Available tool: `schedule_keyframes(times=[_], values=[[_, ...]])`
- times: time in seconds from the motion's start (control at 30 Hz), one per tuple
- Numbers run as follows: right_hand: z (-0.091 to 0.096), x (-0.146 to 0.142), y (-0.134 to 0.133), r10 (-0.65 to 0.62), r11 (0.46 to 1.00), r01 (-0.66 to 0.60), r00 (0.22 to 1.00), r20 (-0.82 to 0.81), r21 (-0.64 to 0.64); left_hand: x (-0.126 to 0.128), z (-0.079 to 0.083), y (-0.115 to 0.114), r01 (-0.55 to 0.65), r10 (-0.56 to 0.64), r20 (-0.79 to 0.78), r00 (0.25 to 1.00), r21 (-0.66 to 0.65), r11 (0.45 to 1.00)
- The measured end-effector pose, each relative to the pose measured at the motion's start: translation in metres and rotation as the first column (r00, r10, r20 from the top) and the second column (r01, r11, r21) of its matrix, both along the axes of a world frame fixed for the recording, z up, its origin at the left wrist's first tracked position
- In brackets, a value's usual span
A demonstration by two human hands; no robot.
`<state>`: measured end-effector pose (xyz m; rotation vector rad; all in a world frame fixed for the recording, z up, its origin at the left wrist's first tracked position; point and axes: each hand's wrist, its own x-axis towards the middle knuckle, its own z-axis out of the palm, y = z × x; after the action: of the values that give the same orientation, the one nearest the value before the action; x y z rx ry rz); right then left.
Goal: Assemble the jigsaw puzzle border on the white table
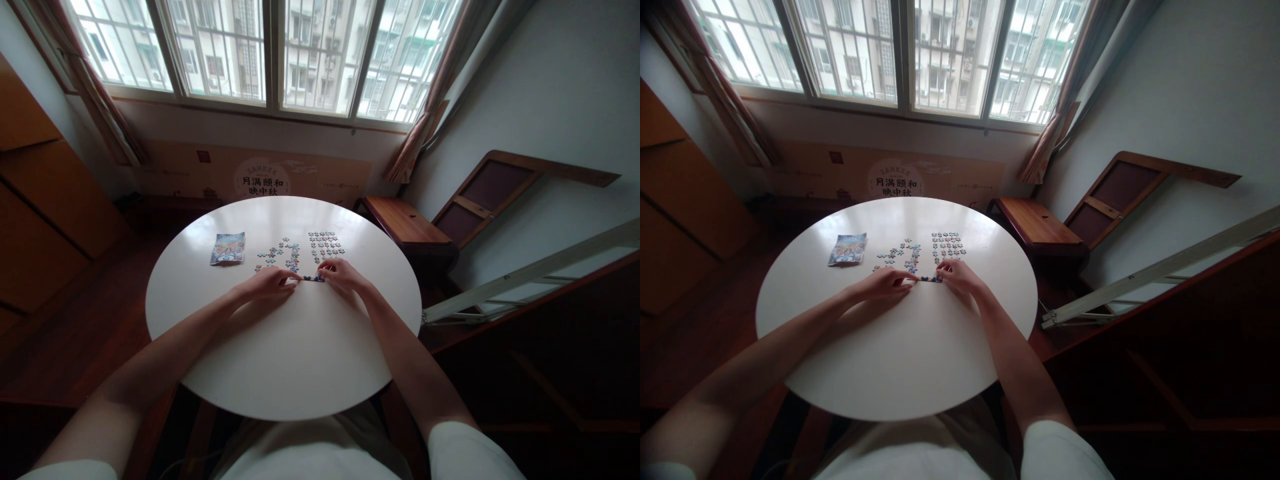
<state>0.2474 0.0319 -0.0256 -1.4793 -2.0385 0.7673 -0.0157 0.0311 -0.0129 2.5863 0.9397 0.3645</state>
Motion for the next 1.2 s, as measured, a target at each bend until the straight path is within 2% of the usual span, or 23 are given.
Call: schedule_keyframes(times=[1.2], values=[[-0.0007,-0.0005,0.0003,0.005,1.0,-0.005,1.0,0.0,0.014,-0.0009,-0.0029,0.0025,0.018,-0.018,0.031,0.999,0.007,1.0]])
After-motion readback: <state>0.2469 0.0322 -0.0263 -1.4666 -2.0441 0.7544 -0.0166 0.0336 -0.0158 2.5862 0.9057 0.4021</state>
